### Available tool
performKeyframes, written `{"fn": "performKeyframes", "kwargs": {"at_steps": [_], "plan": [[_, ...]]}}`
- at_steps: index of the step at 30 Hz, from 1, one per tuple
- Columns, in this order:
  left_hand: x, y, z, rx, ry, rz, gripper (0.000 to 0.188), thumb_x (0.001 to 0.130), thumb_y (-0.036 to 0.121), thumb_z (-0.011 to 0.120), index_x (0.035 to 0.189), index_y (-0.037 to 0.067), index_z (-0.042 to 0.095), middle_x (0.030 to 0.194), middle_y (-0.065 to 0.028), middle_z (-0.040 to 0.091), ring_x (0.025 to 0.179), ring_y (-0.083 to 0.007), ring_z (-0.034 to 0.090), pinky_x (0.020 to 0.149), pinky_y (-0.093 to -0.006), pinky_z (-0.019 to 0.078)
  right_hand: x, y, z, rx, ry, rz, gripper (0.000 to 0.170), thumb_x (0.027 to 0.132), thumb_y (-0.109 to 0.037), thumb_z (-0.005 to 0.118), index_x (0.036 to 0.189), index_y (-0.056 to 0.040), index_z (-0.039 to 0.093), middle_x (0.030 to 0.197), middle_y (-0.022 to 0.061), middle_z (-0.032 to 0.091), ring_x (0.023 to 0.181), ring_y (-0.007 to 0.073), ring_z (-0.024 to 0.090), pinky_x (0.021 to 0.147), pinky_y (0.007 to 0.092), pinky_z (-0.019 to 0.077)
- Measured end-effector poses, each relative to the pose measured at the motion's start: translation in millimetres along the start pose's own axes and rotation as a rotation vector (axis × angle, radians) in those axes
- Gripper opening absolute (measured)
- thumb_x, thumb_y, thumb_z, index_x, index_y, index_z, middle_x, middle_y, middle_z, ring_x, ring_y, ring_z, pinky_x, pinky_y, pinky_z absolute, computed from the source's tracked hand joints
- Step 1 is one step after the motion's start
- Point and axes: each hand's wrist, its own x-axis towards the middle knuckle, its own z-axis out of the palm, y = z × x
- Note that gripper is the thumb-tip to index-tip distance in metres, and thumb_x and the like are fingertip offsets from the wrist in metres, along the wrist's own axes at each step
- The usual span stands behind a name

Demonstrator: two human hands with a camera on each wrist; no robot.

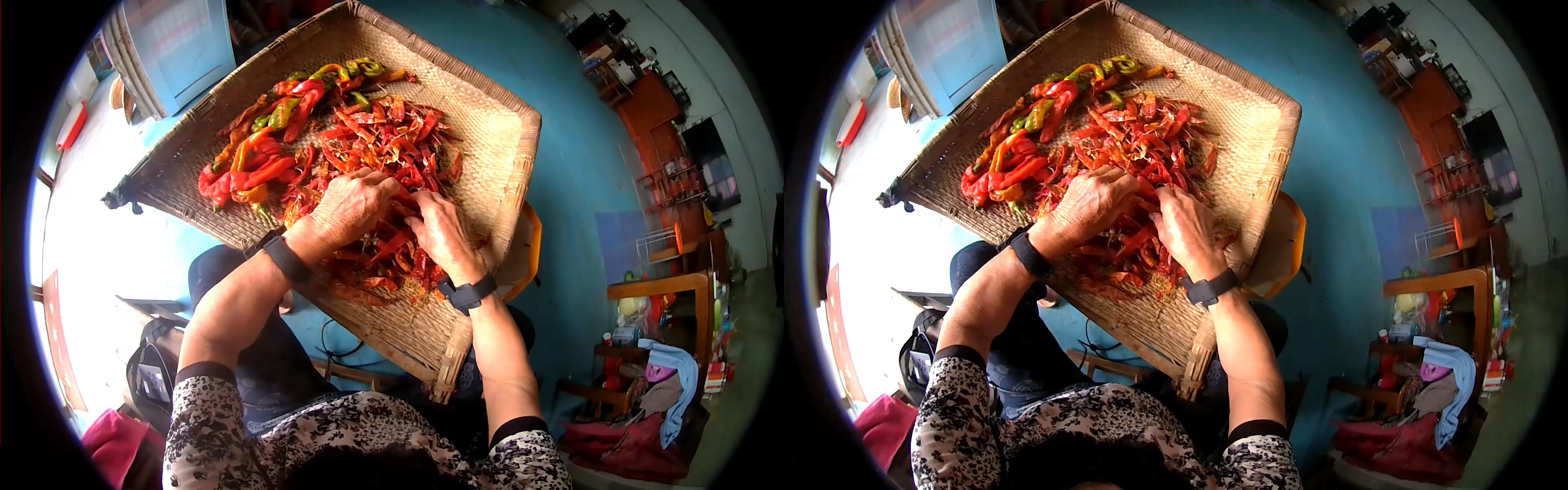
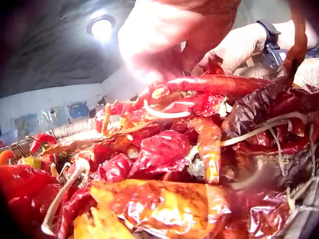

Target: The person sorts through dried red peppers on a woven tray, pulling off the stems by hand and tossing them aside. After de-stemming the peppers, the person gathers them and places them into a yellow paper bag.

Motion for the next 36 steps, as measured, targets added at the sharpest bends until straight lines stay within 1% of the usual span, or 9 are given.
{"fn": "performKeyframes", "kwargs": {"at_steps": [11, 15, 20, 23, 27, 30, 31, 32, 36], "plan": [[7.2, -1.1, -10.0, -0.276, 0.04, -0.137, 0.007, 0.086, 0.007, 0.06, 0.092, 0.005, 0.058, 0.086, -0.0122, 0.064, 0.078, -0.0299, 0.065, 0.066, -0.0371, 0.0522, 1.2, -3.0, -14.3, 0.32, 0.132, -0.065, 0.017, 0.079, -0.012, 0.068, 0.091, -0.003, 0.06, 0.088, 0.0144, 0.06, 0.079, 0.0355, 0.06, 0.069, 0.0424, 0.0482], [9.7, 9.3, -10.9, -0.499, 0.122, -0.12, 0.041, 0.087, 0.002, 0.058, 0.126, 0.01, 0.05, 0.084, -0.0086, 0.064, 0.076, -0.0243, 0.065, 0.069, -0.0339, 0.0521, 4.0, 3.8, -14.0, 0.342, 0.219, -0.034, 0.014, 0.082, -0.011, 0.067, 0.092, -0.0041, 0.06, 0.082, 0.0116, 0.062, 0.072, 0.0258, 0.062, 0.06, 0.0361, 0.0488], [5.3, 5.4, 1.6, -0.205, 0.103, 0.016, 0.051, 0.086, 0.001, 0.058, 0.134, 0.008, 0.043, 0.099, -0.0107, 0.063, 0.091, -0.0276, 0.062, 0.077, -0.0367, 0.0524, -7.0, 41.7, -67.9, 0.603, 0.483, 0.244, 0.014, 0.09, -0.019, 0.061, 0.089, -0.0052, 0.06, 0.071, -0.0003, 0.059, 0.063, 0.0066, 0.054, 0.055, 0.0243, 0.0453], [6.2, 1.6, 9.5, 0.076, -0.031, 0.172, 0.046, 0.084, 0.004, 0.059, 0.129, 0.005, 0.049, 0.111, -0.0126, 0.06, 0.104, -0.029, 0.056, 0.087, -0.0389, 0.0484, -22.6, 82.2, -88.1, 0.319, 0.714, 0.325, 0.016, 0.088, -0.015, 0.06, 0.093, -0.0003, 0.06, 0.074, 0.0072, 0.063, 0.068, 0.0172, 0.06, 0.062, 0.0329, 0.0487], [2.2, 2.1, 26.1, 0.14, -0.115, 0.086, 0.043, 0.081, 0.007, 0.061, 0.123, 0.003, 0.053, 0.123, -0.0135, 0.055, 0.11, -0.0302, 0.05, 0.094, -0.0399, 0.0425, -36.4, 72.5, -97.6, -0.562, 0.455, 0.576, 0.025, 0.086, -0.018, 0.063, 0.106, -0.0025, 0.06, 0.104, 0.0172, 0.058, 0.094, 0.0331, 0.059, 0.074, 0.044, 0.0504], [2.4, 0.1, 27.3, 0.103, -0.123, 0.052, 0.043, 0.077, 0.008, 0.065, 0.119, 0.003, 0.055, 0.113, -0.013, 0.055, 0.104, -0.0308, 0.05, 0.089, -0.0405, 0.043, -29.2, 66.0, -79.8, -0.217, 0.363, 0.301, 0.025, 0.086, -0.014, 0.063, 0.107, -0.0008, 0.056, 0.094, 0.0153, 0.055, 0.083, 0.0241, 0.057, 0.067, 0.036, 0.05], [2.2, -0.7, 27.5, 0.096, -0.107, 0.044, 0.043, 0.076, 0.008, 0.067, 0.117, 0.003, 0.056, 0.108, -0.0128, 0.055, 0.101, -0.0309, 0.051, 0.087, -0.0406, 0.0433, -25.2, 68.3, -67.3, 0.156, 0.126, 0.684, 0.033, 0.086, -0.015, 0.064, 0.115, -0.0042, 0.057, 0.102, 0.019, 0.062, 0.089, 0.0229, 0.063, 0.071, 0.036, 0.0521], [1.2, -0.3, 28.1, 0.068, -0.05, 0.062, 0.04, 0.072, 0.007, 0.069, 0.111, 0.004, 0.058, 0.098, -0.0126, 0.052, 0.097, -0.031, 0.051, 0.084, -0.0405, 0.0434, -24.2, 67.8, -55.4, 0.02, -0.004, 0.273, 0.029, 0.086, -0.017, 0.064, 0.112, -0.0032, 0.057, 0.097, 0.0185, 0.063, 0.082, 0.0192, 0.062, 0.063, 0.0335, 0.0521], [2.5, 0.1, 21.0, 0.005, -0.056, 0.054, 0.033, 0.066, 0.004, 0.07, 0.097, 0.006, 0.058, 0.097, -0.012, 0.051, 0.095, -0.0317, 0.051, 0.081, -0.0399, 0.0437, -13.7, 58.8, -22.5, 0.046, -0.223, 0.228, 0.027, 0.086, -0.017, 0.064, 0.106, -0.0022, 0.053, 0.093, 0.0176, 0.062, 0.079, 0.0288, 0.06, 0.07, 0.0434, 0.0484]]}}
